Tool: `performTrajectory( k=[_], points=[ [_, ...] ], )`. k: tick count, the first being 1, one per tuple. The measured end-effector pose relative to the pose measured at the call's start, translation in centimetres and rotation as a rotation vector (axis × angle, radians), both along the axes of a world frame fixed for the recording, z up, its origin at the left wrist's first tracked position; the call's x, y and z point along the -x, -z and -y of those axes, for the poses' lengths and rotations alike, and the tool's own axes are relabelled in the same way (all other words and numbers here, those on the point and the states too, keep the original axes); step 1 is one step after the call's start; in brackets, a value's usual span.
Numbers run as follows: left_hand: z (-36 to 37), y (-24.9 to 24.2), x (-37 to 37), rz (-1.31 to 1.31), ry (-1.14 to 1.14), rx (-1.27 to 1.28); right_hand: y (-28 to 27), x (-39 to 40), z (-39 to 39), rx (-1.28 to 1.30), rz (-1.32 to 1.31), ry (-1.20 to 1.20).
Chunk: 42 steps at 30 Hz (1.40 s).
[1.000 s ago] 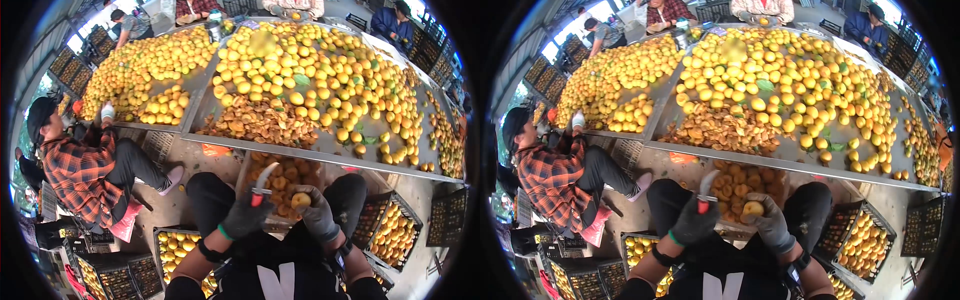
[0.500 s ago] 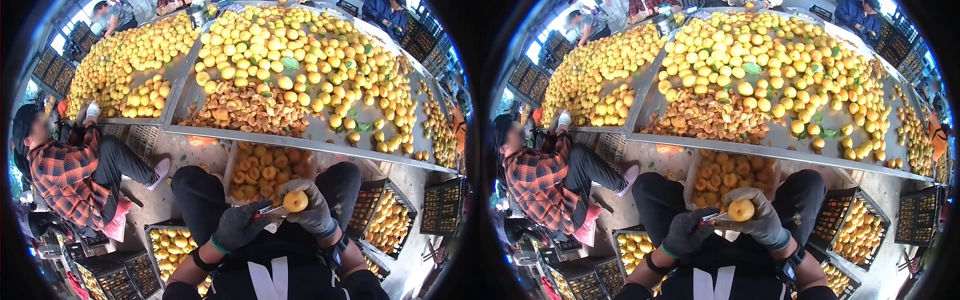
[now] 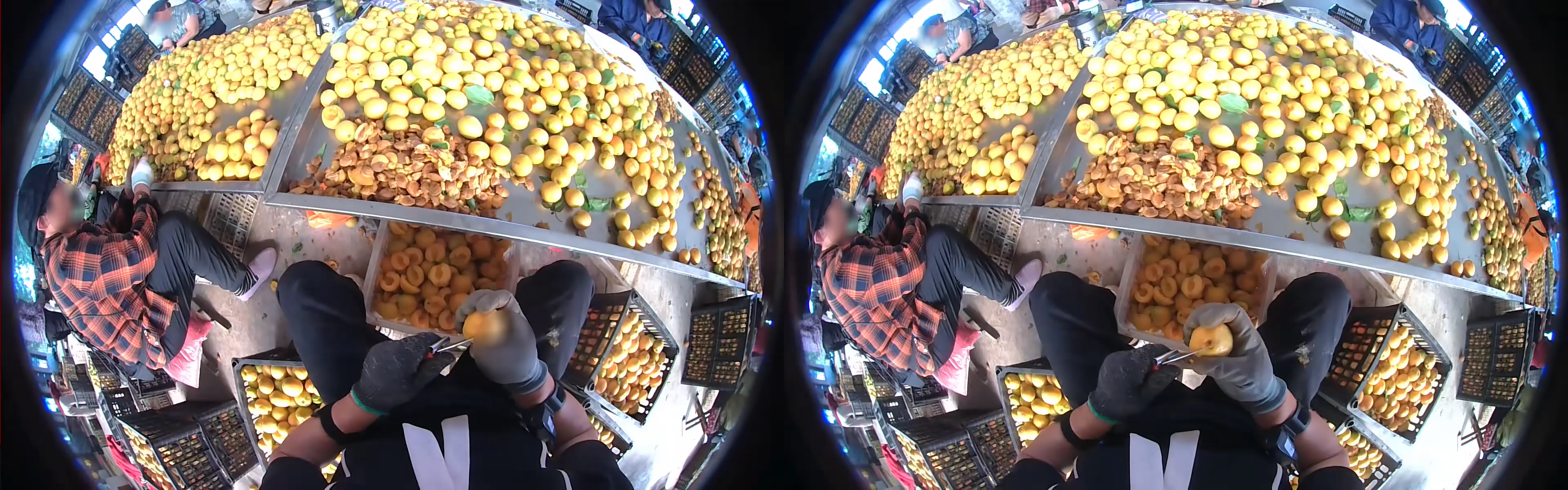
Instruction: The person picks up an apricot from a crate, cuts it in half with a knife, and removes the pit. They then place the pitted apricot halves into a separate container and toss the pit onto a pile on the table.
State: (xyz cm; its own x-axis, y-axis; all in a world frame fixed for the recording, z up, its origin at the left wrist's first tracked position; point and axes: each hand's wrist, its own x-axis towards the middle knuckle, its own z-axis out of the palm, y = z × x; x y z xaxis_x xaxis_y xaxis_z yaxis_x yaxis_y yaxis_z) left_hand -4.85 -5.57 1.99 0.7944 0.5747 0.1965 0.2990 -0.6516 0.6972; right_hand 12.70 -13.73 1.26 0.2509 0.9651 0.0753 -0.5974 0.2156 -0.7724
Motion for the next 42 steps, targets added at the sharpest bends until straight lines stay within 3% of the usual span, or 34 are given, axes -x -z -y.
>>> performTrajectory(
  k=[13,16,18,20,27,31,42],
  points=[
    [0.5,0.3,0.5,0.029,0.001,0.058,0.1,0.6,0.3,0.001,-0.203,-0.036],
    [0.7,0.5,0.4,0.027,-0.020,0.000,0.1,0.6,0.1,-0.038,-0.182,-0.019],
    [0.6,0.6,0.4,0.008,-0.045,-0.171,0.2,0.7,0.2,-0.021,-0.158,0.001],
    [0.5,0.5,0.3,0.002,-0.042,-0.155,0.4,0.6,0.1,-0.006,-0.131,0.024],
    [-0.1,-0.1,0.8,-0.033,-0.014,0.081,0.5,0.4,0.0,0.007,-0.386,-0.103],
    [-0.1,-0.5,1.1,-0.012,-0.009,0.087,0.4,0.4,-0.3,0.067,-0.586,-0.146],
    [0.4,0.0,1.1,-0.098,-0.056,-0.080,0.6,0.7,-0.1,-0.034,-0.429,-0.157]
  ],
)
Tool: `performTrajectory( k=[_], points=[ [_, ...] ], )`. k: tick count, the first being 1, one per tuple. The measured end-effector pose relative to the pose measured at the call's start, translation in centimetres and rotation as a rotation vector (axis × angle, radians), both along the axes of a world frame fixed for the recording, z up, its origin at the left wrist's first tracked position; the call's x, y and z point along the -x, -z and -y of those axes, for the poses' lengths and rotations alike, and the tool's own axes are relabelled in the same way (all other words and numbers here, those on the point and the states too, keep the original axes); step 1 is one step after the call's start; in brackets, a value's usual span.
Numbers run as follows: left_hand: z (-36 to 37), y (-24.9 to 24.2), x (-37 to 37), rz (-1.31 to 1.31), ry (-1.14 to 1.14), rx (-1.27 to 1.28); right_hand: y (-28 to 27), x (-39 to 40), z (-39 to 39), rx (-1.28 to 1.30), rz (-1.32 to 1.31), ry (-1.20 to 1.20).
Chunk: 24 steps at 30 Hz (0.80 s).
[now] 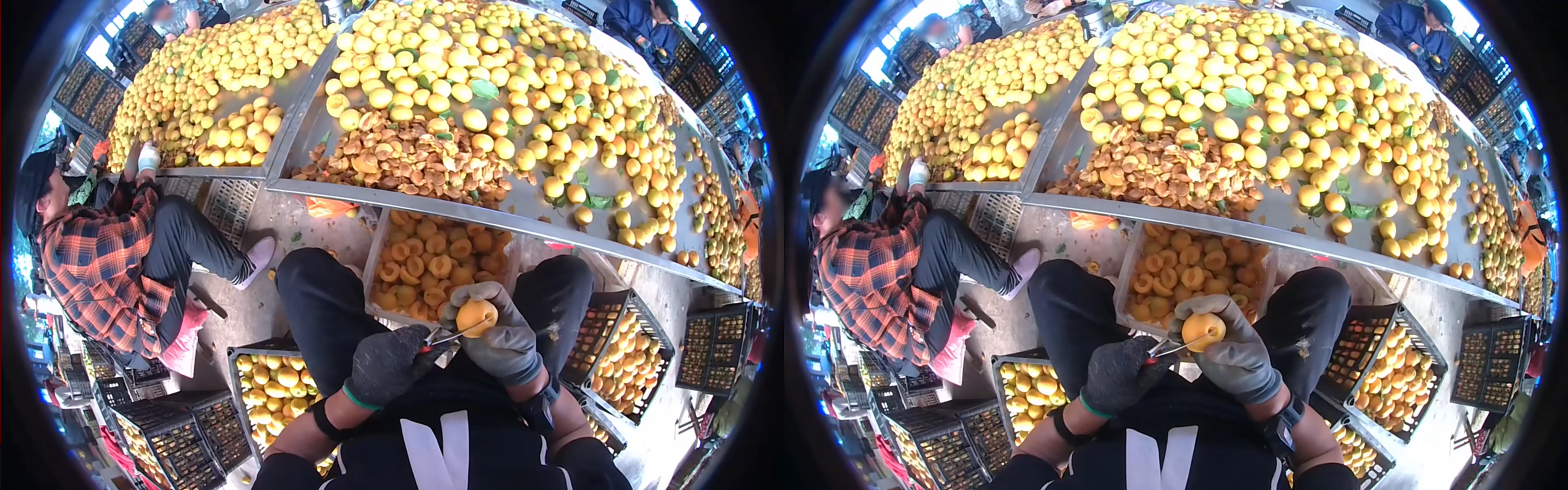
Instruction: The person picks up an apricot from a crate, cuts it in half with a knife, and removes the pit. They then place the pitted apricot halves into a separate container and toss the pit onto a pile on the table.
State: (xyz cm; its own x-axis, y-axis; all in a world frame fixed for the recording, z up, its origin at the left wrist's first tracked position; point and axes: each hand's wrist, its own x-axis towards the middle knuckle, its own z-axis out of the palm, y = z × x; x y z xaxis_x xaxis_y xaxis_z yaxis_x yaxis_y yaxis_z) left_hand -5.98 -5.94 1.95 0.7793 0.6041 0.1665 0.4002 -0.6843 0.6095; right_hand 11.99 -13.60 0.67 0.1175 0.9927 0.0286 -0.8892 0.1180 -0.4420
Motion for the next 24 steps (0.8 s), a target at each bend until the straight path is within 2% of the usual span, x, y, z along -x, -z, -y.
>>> performTrajectory(
  k=[6,8,10,13,17,19,21,22,24],
  points=[
    [-0.1,1.2,0.1,-0.008,0.048,-0.145,-0.6,0.6,0.4,0.040,0.086,0.091],
    [-0.2,1.1,0.0,-0.029,0.062,-0.126,-0.6,0.5,0.4,0.071,0.120,0.117],
    [-0.4,1.2,-0.1,-0.051,0.074,-0.110,-0.4,0.0,0.4,-0.021,0.219,0.087],
    [-0.6,1.5,-0.4,-0.079,0.080,-0.042,-0.6,-0.1,0.5,0.034,0.340,0.087],
    [-0.8,2.0,-0.6,-0.047,0.083,-0.054,-0.6,-0.3,0.4,0.037,0.252,0.037],
    [-0.9,2.0,-0.8,-0.024,0.092,-0.035,-2.1,-0.2,0.1,0.124,0.559,0.059],
    [-1.0,1.3,-1.3,-0.190,0.067,0.020,-0.7,-0.3,-0.1,0.120,0.552,0.103],
    [-1.1,1.1,-1.6,-0.190,0.067,0.020,-0.3,-0.4,-0.2,0.117,0.545,0.147],
    [-1.2,0.9,-2.1,0.010,0.036,-0.031,-0.4,-0.7,-0.4,0.107,0.494,0.126]
  ],
)
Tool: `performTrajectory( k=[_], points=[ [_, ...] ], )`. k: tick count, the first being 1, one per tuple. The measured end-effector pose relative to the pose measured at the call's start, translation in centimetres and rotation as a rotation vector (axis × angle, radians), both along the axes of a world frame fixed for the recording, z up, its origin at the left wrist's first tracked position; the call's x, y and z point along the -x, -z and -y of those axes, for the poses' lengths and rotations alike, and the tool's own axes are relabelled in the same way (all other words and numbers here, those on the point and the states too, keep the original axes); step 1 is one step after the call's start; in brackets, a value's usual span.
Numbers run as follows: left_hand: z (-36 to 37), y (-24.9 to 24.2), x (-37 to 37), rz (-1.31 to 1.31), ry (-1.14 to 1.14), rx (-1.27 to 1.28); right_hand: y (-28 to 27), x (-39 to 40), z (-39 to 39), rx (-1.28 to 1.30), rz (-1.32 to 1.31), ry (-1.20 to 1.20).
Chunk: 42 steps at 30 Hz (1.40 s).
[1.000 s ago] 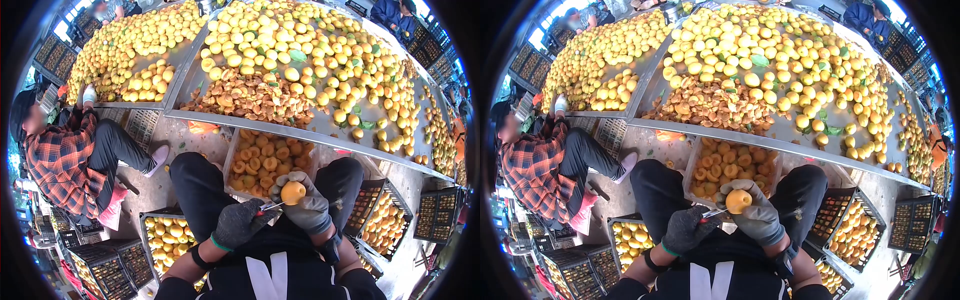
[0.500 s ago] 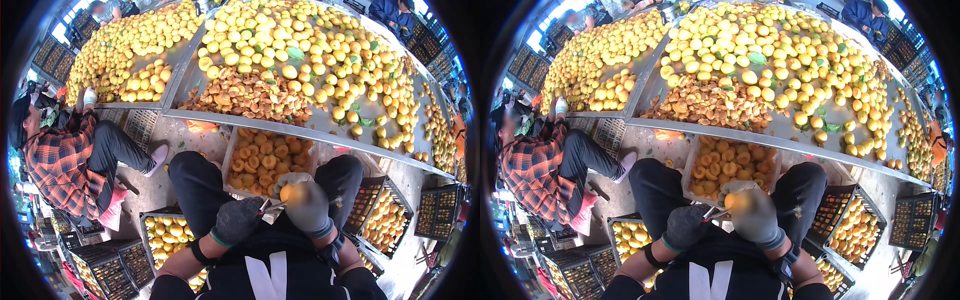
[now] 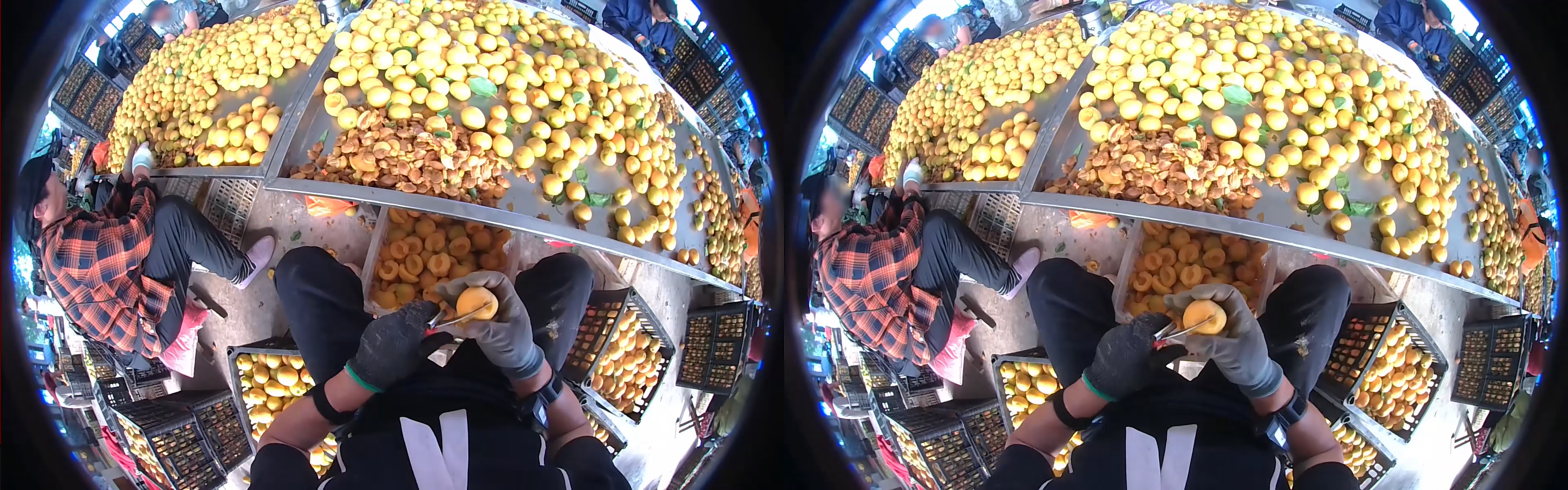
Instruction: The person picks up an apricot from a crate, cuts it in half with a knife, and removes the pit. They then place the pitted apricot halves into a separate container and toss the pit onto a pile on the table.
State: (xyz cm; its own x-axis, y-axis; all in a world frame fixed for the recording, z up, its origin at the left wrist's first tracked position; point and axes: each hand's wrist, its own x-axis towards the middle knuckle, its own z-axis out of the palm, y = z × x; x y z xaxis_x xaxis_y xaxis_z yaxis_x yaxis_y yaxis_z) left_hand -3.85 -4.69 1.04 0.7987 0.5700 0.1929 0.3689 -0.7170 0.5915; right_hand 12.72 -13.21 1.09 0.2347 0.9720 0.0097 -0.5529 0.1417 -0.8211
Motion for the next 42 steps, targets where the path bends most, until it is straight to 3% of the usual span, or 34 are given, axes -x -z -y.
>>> performTrajectory(
  k=[2,4,8,10,11,13,17,19,20,24,26,30,32,33,37,39,42],
  points=[
    [0.1,-0.1,-0.3,0.040,-0.011,0.025,0.0,-0.1,-0.3,-0.009,-0.054,-0.023],
    [0.3,0.2,-0.4,0.080,-0.016,0.051,0.0,-0.2,-0.3,-0.067,0.066,0.014],
    [0.6,2.0,-0.6,-0.073,-0.030,0.066,0.4,0.3,-0.4,-0.065,0.045,0.011],
    [0.6,2.3,-0.8,-0.104,-0.041,0.076,0.4,1.1,-0.7,-0.005,-0.297,0.029],
    [0.2,2.3,-1.0,-0.094,-0.036,0.110,0.6,0.9,-0.9,-0.007,-0.296,0.029],
    [-0.2,2.1,-1.3,-0.085,-0.032,0.145,1.2,0.4,-1.2,-0.021,0.085,0.060],
    [0.7,2.5,-2.0,-0.011,-0.061,0.171,1.4,-0.2,-1.0,0.084,0.210,0.043],
    [1.0,3.1,-2.1,0.027,-0.101,0.148,1.6,0.9,-1.2,0.039,-0.304,0.029],
    [0.7,3.0,-2.1,0.004,-0.092,0.168,2.1,0.8,-1.1,0.041,-0.304,0.030],
    [-0.5,2.6,-1.9,-0.155,-0.106,0.171,2.7,-0.1,-1.6,0.100,-0.083,0.070],
    [-0.3,3.2,-1.7,-0.081,-0.114,0.133,1.5,-0.3,-1.6,0.186,0.229,0.141],
    [0.2,3.5,-2.1,-0.061,-0.164,0.120,3.1,0.7,-1.3,0.158,0.133,0.165],
    [0.1,3.5,-2.0,-0.098,-0.167,0.096,4.0,1.6,-1.5,0.169,-0.265,0.134],
    [0.0,3.5,-1.9,-0.135,-0.167,0.072,4.3,1.5,-1.6,0.156,0.068,0.138],
    [-0.5,3.5,-1.5,-0.124,-0.127,0.155,2.6,1.2,-1.7,0.127,-0.235,0.136],
    [-0.1,3.4,-1.5,-0.126,-0.143,0.122,2.1,0.8,-1.7,0.192,0.219,0.172],
    [0.2,3.8,-1.7,-0.025,-0.168,0.063,3.6,1.0,-1.2,0.195,0.097,0.117]
  ],
)
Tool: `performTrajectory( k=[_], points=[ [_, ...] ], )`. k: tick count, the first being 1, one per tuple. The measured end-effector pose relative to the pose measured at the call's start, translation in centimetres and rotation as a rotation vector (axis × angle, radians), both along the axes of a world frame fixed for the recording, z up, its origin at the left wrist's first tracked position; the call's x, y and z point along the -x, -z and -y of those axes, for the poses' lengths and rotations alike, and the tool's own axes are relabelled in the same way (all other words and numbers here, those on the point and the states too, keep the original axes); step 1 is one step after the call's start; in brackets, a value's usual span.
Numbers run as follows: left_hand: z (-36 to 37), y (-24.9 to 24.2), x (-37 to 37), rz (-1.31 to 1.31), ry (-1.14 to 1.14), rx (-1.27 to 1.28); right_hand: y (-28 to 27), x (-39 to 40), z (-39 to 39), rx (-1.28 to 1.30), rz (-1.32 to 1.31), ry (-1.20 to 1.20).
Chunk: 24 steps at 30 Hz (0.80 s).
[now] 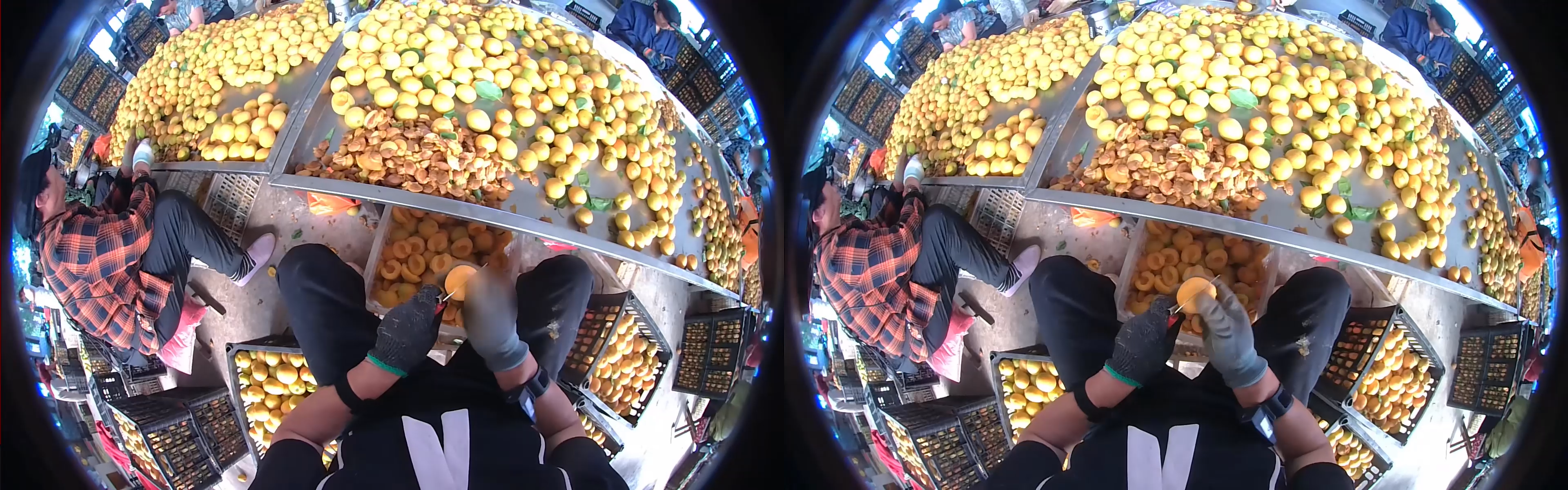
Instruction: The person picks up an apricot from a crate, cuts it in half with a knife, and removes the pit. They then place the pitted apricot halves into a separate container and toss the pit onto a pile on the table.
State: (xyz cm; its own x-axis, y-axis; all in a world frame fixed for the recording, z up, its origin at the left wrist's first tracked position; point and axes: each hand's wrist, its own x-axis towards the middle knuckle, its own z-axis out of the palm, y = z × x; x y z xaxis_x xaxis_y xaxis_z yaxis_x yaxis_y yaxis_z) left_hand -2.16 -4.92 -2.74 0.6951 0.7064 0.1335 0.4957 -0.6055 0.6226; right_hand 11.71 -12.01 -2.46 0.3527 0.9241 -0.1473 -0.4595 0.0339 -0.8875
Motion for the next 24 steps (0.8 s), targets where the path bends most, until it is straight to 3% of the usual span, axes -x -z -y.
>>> performTrajectory(
  k=[1,3,4,6,13,16,18,22,24],
  points=[
    [0.1,0.3,0.0,0.000,-0.002,-0.001,0.3,0.3,-0.1,-0.001,0.000,-0.002],
    [0.2,0.6,0.1,0.053,-0.035,-0.143,0.3,1.2,-0.7,-0.051,-0.576,0.066],
    [0.0,0.6,0.2,0.051,-0.038,-0.147,0.4,1.1,-0.8,-0.054,-0.578,0.062],
    [-0.3,0.5,0.3,-0.048,-0.017,-0.109,0.5,0.6,-0.5,-0.056,-0.253,0.003],
    [0.2,1.6,0.6,-0.009,-0.003,-0.145,-0.3,0.0,0.2,-0.023,0.154,0.022],
    [0.4,0.8,0.3,-0.021,-0.032,-0.093,1.5,0.4,0.2,0.009,0.012,0.051],
    [0.4,0.4,0.7,-0.057,-0.017,-0.131,0.6,0.6,0.0,-0.065,-0.362,-0.039],
    [0.3,0.9,1.2,-0.030,0.010,-0.145,0.2,0.2,0.1,0.012,-0.112,-0.174],
    [0.1,0.8,1.0,-0.192,0.006,-0.155,-0.4,1.2,-0.7,-0.068,-0.567,-0.071]
  ],
)
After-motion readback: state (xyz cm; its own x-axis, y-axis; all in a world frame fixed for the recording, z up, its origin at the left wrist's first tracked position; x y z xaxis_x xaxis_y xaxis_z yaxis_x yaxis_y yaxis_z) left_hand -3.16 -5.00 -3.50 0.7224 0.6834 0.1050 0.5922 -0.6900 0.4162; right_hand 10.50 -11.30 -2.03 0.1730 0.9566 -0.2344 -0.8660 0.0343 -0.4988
